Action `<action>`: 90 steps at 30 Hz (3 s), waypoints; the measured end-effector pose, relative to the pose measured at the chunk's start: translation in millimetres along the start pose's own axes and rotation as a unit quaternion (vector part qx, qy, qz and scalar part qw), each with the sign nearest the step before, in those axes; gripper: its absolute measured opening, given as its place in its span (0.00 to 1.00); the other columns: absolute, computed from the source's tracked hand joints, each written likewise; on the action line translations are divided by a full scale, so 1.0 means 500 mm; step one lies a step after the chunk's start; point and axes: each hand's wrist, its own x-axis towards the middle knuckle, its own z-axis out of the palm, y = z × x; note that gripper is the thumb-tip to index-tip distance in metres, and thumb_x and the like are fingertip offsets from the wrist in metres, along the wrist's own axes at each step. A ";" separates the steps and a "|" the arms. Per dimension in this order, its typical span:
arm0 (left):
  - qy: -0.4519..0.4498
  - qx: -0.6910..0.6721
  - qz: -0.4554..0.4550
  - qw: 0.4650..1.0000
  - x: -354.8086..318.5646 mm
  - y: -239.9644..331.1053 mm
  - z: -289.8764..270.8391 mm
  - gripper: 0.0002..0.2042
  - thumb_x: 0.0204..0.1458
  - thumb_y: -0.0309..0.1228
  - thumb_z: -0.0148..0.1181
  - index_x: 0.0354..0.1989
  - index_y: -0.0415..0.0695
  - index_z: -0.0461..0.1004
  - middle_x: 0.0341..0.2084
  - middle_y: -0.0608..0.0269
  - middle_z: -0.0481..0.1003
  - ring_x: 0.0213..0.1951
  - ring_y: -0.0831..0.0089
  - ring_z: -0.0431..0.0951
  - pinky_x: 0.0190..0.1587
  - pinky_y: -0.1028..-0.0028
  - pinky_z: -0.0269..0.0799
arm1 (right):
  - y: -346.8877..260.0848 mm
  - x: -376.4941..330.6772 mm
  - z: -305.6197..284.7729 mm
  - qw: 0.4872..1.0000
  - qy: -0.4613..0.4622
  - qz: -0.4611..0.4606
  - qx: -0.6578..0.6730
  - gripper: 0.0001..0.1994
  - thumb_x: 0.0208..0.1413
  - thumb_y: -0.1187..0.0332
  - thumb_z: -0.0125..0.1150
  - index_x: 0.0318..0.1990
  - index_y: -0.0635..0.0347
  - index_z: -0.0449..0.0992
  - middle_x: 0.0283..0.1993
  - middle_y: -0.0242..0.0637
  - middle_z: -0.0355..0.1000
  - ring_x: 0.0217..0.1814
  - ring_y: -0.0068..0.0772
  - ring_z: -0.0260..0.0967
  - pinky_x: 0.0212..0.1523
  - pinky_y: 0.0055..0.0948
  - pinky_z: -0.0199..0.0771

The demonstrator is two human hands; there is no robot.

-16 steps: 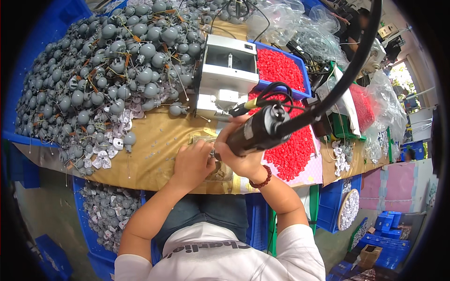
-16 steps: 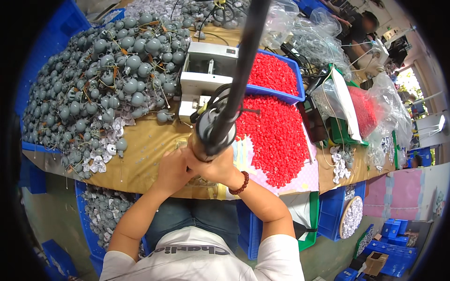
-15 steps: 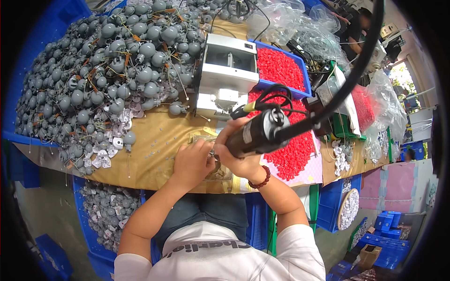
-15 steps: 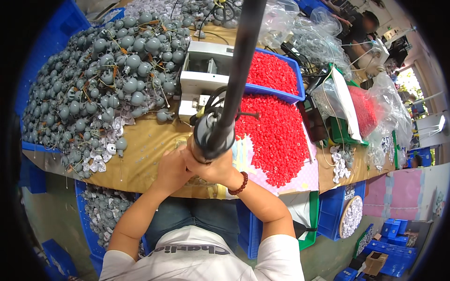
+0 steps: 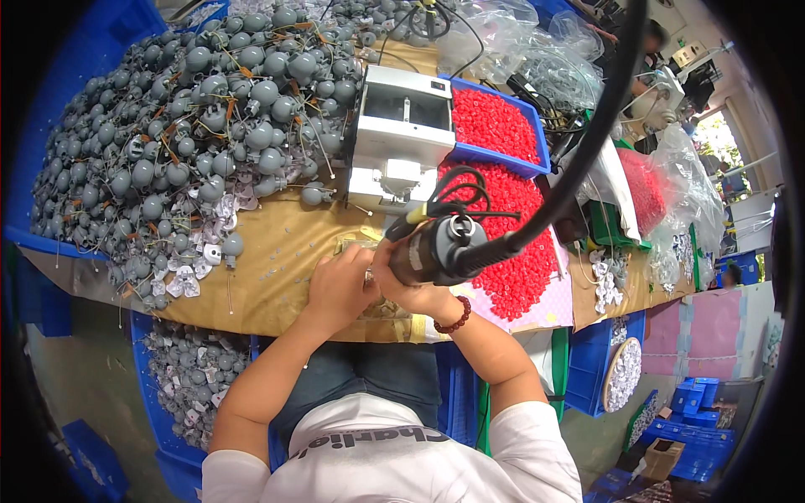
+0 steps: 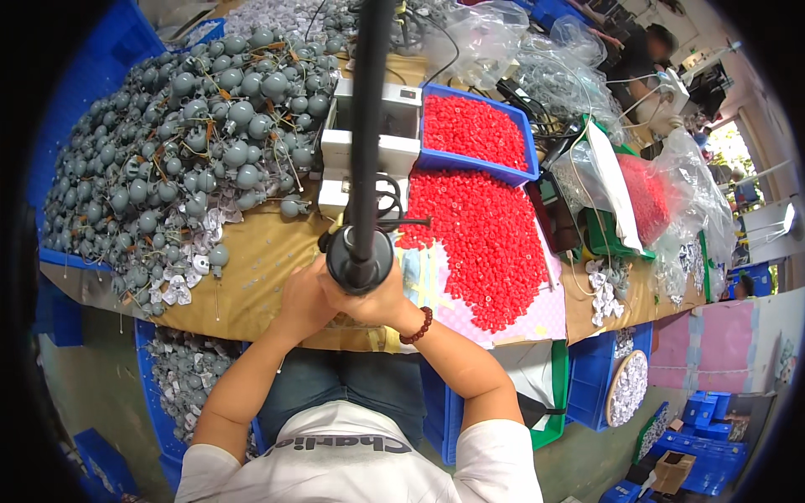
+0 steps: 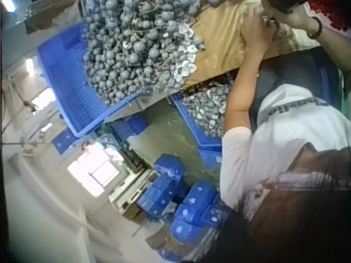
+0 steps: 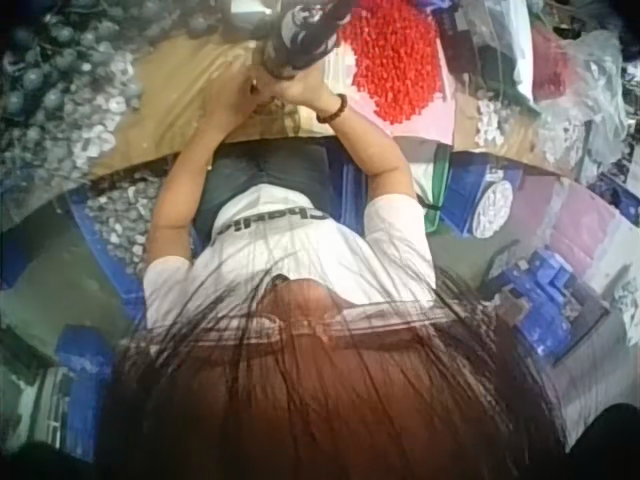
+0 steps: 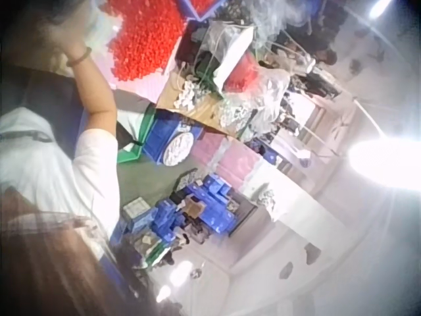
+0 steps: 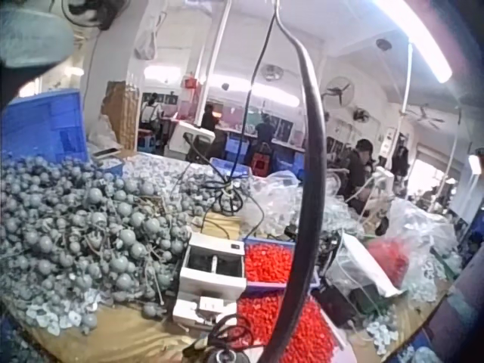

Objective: Assemble grey plastic ball components by attaching wires, inserting internal parts, and securing them with an electric screwdriver.

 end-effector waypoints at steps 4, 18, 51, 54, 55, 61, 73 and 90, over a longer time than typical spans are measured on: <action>-0.005 -0.017 -0.028 0.999 -0.001 0.008 -0.008 0.17 0.45 0.32 0.68 0.44 0.47 0.73 0.39 0.61 0.74 0.40 0.56 0.79 0.41 0.57 0.71 | -0.026 -0.003 0.006 0.949 -0.053 -0.276 -0.143 0.14 0.48 0.78 0.71 0.42 0.61 0.74 0.34 0.31 0.75 0.33 0.23 0.73 0.37 0.27 0.75; 0.077 0.008 0.061 0.995 -0.034 0.006 -0.004 0.17 0.50 0.31 0.68 0.49 0.47 0.78 0.41 0.65 0.79 0.40 0.63 0.79 0.43 0.63 0.69 | 0.021 0.039 -0.138 0.878 0.237 -0.360 -0.209 0.22 0.58 0.78 0.63 0.60 0.67 0.67 0.51 0.45 0.73 0.49 0.34 0.73 0.45 0.29 0.75; -0.321 0.275 -0.058 0.904 -0.377 -0.170 -0.404 0.06 0.48 0.27 0.64 0.35 0.47 0.77 0.33 0.58 0.77 0.38 0.56 0.79 0.39 0.56 0.71 | 0.054 0.026 -0.306 0.701 0.089 -0.298 -0.642 0.11 0.55 0.76 0.64 0.46 0.59 0.79 0.42 0.42 0.75 0.44 0.47 0.73 0.41 0.41 0.77; -0.141 0.255 -0.004 0.957 -0.262 -0.159 -0.364 0.07 0.47 0.26 0.64 0.35 0.45 0.75 0.33 0.57 0.75 0.38 0.55 0.76 0.39 0.57 0.70 | 0.060 0.036 -0.314 0.657 0.073 -0.295 -0.690 0.13 0.53 0.76 0.64 0.46 0.59 0.79 0.43 0.42 0.74 0.46 0.48 0.71 0.44 0.42 0.76; -0.079 0.254 0.022 0.964 -0.217 -0.152 -0.349 0.07 0.47 0.26 0.63 0.35 0.44 0.75 0.33 0.57 0.74 0.38 0.55 0.75 0.39 0.58 0.70 | 0.060 0.038 -0.316 0.648 0.071 -0.299 -0.697 0.12 0.53 0.76 0.64 0.46 0.59 0.79 0.42 0.42 0.73 0.45 0.47 0.71 0.44 0.41 0.75; 0.060 0.524 0.047 0.848 -0.003 -0.266 -0.202 0.08 0.50 0.31 0.59 0.38 0.46 0.75 0.35 0.62 0.74 0.44 0.65 0.71 0.43 0.64 0.64 | 0.067 0.058 -0.325 0.616 0.070 -0.322 -0.715 0.08 0.54 0.74 0.63 0.41 0.61 0.77 0.38 0.42 0.71 0.41 0.47 0.70 0.41 0.41 0.75; 0.014 0.546 0.044 0.837 0.038 -0.333 -0.187 0.07 0.52 0.33 0.57 0.36 0.47 0.78 0.37 0.62 0.74 0.47 0.64 0.70 0.49 0.62 0.62 | 0.073 0.059 -0.320 0.609 0.056 -0.310 -0.728 0.06 0.50 0.73 0.63 0.36 0.60 0.74 0.35 0.44 0.69 0.41 0.48 0.70 0.40 0.43 0.74; 0.045 0.457 0.077 0.885 0.040 -0.334 -0.190 0.04 0.52 0.30 0.58 0.35 0.48 0.75 0.31 0.61 0.77 0.47 0.63 0.72 0.56 0.55 0.64 | 0.005 -0.027 -0.253 0.834 0.060 -0.316 -0.449 0.06 0.62 0.78 0.63 0.45 0.65 0.81 0.36 0.42 0.76 0.32 0.34 0.74 0.33 0.29 0.74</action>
